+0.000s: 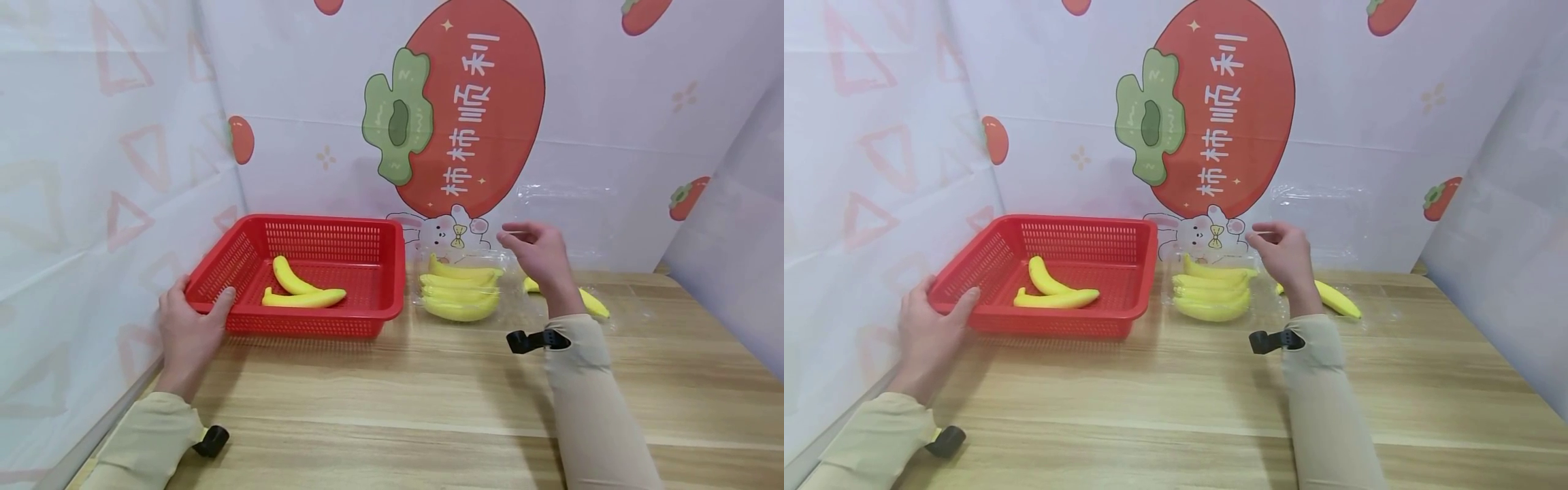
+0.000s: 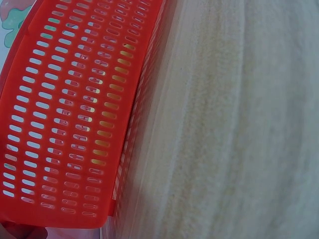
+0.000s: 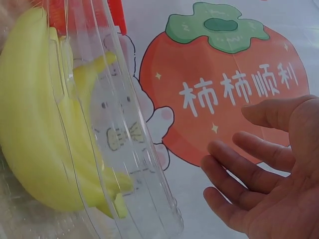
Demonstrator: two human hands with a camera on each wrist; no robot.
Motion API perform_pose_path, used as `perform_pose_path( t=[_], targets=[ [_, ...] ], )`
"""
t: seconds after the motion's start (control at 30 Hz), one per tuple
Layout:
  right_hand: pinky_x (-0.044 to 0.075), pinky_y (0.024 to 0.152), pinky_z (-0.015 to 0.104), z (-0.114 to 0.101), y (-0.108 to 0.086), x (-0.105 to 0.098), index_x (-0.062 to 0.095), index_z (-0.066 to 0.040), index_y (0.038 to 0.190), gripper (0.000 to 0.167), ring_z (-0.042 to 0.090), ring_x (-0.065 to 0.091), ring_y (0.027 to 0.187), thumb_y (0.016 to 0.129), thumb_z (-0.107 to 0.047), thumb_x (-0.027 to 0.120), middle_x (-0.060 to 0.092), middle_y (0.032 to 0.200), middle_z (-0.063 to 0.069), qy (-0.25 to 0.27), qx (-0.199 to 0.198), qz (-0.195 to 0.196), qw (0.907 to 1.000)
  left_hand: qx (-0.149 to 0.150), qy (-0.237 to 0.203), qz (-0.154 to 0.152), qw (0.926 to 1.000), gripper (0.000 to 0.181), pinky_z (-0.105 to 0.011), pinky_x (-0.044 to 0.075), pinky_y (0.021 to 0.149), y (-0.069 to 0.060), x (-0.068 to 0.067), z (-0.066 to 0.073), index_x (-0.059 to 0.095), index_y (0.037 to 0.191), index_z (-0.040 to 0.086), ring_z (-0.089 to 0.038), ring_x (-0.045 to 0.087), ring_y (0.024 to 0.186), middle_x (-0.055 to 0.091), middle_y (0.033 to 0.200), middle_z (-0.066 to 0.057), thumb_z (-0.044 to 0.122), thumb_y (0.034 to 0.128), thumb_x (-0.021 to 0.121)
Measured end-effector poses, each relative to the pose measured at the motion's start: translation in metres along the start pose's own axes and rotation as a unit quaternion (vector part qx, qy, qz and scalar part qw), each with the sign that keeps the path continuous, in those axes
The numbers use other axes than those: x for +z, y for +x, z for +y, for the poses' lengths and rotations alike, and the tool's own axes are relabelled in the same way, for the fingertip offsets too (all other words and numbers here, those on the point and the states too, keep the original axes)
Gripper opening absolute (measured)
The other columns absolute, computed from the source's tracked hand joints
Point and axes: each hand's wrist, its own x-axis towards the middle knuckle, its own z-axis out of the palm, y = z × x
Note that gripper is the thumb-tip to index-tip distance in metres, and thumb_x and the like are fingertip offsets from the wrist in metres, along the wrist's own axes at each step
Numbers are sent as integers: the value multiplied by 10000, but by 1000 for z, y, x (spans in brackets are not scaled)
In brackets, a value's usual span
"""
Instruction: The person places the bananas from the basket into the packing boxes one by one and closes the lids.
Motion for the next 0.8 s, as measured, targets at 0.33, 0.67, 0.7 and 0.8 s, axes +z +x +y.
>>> perform_pose_path(
  t=[0.33,0.67,0.7,0.8],
  targets=[
    [460,979,351,-7,2,18,665,-73,1421,509,277,614,1208,1027,-395,686,685,1338,198,249,-131,-102,9996,10,-30,7,10000,875,-624,429,1158,1,0,-2,219,1681,39,-429,394,1424,350,1602,-281,441,1019,625],
    [469,1108,480,-16,2,39,666,-72,1414,453,306,626,1247,1040,-326,678,681,1354,176,608,-141,-175,9979,-69,3,-111,9999,882,-628,462,1149,0,0,1,191,1690,47,-417,393,1424,344,1608,-268,444,1026,614],
    [465,1123,493,-17,2,41,666,-76,1414,449,310,624,1257,1040,-324,678,678,1360,174,630,-129,-188,9978,-73,1,-115,9999,882,-627,461,1149,0,0,2,191,1690,48,-416,394,1423,345,1606,-267,445,1026,614],
    [458,1140,515,-21,2,46,673,-83,1407,433,316,607,1268,1035,-305,685,666,1371,168,713,-121,-223,9971,-64,-25,-102,9999,880,-624,460,1150,0,0,1,197,1689,50,-414,395,1421,347,1607,-266,446,1025,617]
  ],
)
